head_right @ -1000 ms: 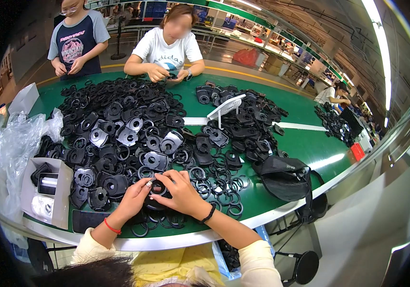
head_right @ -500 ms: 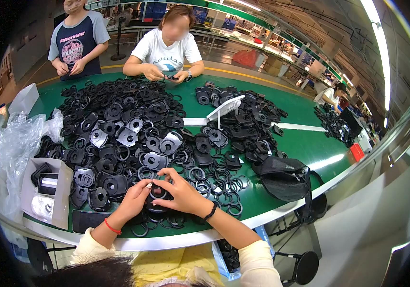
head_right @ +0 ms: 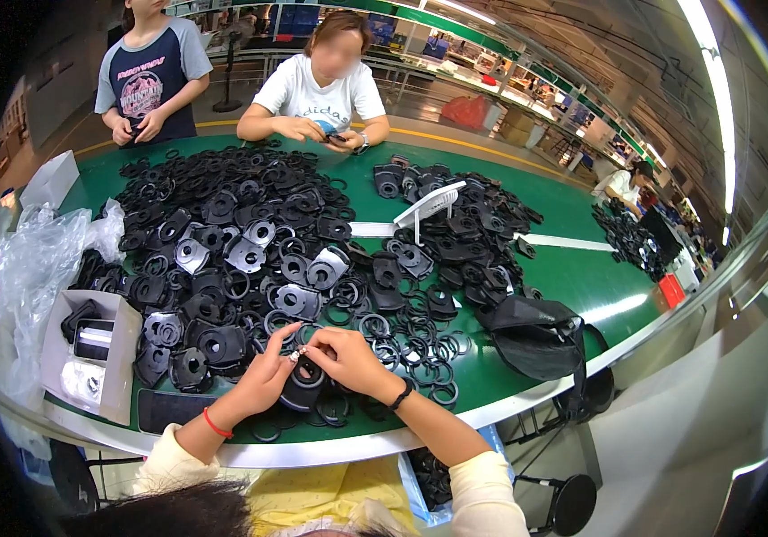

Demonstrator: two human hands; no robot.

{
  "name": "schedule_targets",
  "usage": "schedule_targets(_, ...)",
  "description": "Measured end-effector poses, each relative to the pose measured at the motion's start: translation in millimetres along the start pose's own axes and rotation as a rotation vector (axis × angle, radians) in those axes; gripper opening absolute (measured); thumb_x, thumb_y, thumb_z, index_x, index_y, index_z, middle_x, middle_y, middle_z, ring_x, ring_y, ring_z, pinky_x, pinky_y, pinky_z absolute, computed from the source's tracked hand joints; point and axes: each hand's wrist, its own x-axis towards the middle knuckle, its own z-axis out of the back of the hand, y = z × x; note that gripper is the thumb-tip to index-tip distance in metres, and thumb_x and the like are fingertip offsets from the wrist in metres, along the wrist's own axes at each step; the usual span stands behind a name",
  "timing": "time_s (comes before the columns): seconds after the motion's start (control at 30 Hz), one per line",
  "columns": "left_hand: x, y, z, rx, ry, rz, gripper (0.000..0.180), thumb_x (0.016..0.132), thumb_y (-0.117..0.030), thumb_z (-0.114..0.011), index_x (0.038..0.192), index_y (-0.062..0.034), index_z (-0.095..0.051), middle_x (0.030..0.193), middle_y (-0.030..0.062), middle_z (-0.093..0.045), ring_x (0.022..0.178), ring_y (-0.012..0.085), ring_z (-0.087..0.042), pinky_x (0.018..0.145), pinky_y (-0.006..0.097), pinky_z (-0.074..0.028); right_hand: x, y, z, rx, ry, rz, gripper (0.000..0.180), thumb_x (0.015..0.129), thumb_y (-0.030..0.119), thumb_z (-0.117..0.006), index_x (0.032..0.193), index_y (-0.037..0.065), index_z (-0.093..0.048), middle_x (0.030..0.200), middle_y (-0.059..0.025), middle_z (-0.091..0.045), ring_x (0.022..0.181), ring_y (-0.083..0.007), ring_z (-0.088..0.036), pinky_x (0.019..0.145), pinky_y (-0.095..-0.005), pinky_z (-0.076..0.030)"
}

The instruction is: Manually assembling black plastic components at a factory workbench by snapping pieces together.

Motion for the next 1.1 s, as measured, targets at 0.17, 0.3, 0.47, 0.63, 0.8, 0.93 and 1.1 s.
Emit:
schedule_targets(0.17, -1.1, 7.0, -1.9, 0.047, -0.007, 0.000, 0.050, 0.092, -0.004, -0.040, 0.138, -0.0063, -0.020, 0.076, 0.0143, -0.062, 0.067, 0.0237, -0.062, 0.063, 0.030, -0.045, -0.7, 2.4, -0.8, 0.008, 0.026, -0.028, 0.014, 0.084, 0.014, -0.061, 0.082, 0.000, -0.061, 0.067, -0.0068, -0.057, 0.053, -0.0124, -0.050, 0.050, -0.0257, -0.038)
schedule_targets(0.3, -1.7, -0.1, -0.4, 0.065, -0.019, 0.028, 0.048, 0.092, -0.007, -0.044, 0.136, -0.0060, -0.025, 0.073, 0.0126, -0.061, 0.064, 0.0206, -0.060, 0.060, 0.028, -0.044, -0.7, 3.6, 0.6, 0.005, 0.031, -0.045, 0.015, 0.084, 0.014, -0.062, 0.082, 0.000, -0.060, 0.067, -0.0057, -0.056, 0.054, -0.0107, -0.049, 0.050, -0.0251, -0.038)
schedule_targets(0.47, 1.3, -2.0, 3.4, -0.049, -0.118, 0.087, 0.042, 0.093, -0.012, -0.048, 0.131, -0.0056, -0.032, 0.080, 0.0069, -0.065, 0.067, 0.0075, -0.054, 0.062, 0.023, -0.042, -1.0, -2.9, -3.3, 0.229, -0.130, -0.123, 0.012, 0.090, 0.012, -0.056, 0.088, 0.000, -0.058, 0.071, 0.0006, -0.056, 0.055, -0.0041, -0.049, 0.049, -0.0196, -0.038)
schedule_targets(0.63, 7.6, 9.5, 2.3, -0.322, -0.156, 0.087, 0.034, 0.096, -0.017, -0.044, 0.126, -0.0042, -0.034, 0.088, 0.0107, -0.064, 0.080, 0.0141, -0.061, 0.069, 0.026, -0.049, 1.1, -0.3, 5.9, 0.634, -0.162, -0.280, 0.012, 0.094, 0.014, -0.050, 0.096, 0.002, -0.051, 0.077, -0.0020, -0.056, 0.058, -0.0055, -0.055, 0.050, -0.0191, -0.043)
schedule_targets(0.8, 6.8, 7.8, 7.0, -0.557, -0.121, 0.232, 0.025, 0.099, -0.020, -0.038, 0.118, -0.0053, -0.033, 0.095, 0.0171, -0.061, 0.078, 0.0219, -0.065, 0.069, 0.030, -0.054, -0.3, 3.5, 1.2, 0.554, -0.010, -0.223, 0.013, 0.095, 0.014, -0.047, 0.089, 0.003, -0.049, 0.071, -0.0012, -0.054, 0.064, -0.0069, -0.056, 0.056, -0.0214, -0.045)
schedule_targets(0.93, 7.7, 7.8, 7.5, -0.542, -0.082, 0.125, 0.032, 0.096, -0.012, -0.043, 0.124, -0.0025, -0.032, 0.091, 0.0138, -0.061, 0.075, 0.0194, -0.066, 0.064, 0.027, -0.054, -1.8, 8.1, 3.9, 0.345, 0.105, -0.208, 0.018, 0.095, 0.018, -0.048, 0.089, 0.001, -0.053, 0.071, -0.0012, -0.057, 0.065, -0.0068, -0.054, 0.058, -0.0212, -0.043)
schedule_targets(1.1, 5.3, 7.1, 1.9, -0.435, 0.013, 0.089, 0.043, 0.091, -0.004, -0.051, 0.130, -0.0070, -0.033, 0.093, 0.0079, -0.058, 0.073, 0.0137, -0.062, 0.064, 0.025, -0.052, 0.4, 8.3, 4.7, 0.216, 0.091, -0.198, 0.025, 0.094, 0.023, -0.050, 0.095, -0.001, -0.058, 0.071, -0.0031, -0.059, 0.063, -0.0073, -0.050, 0.057, -0.0241, -0.041)
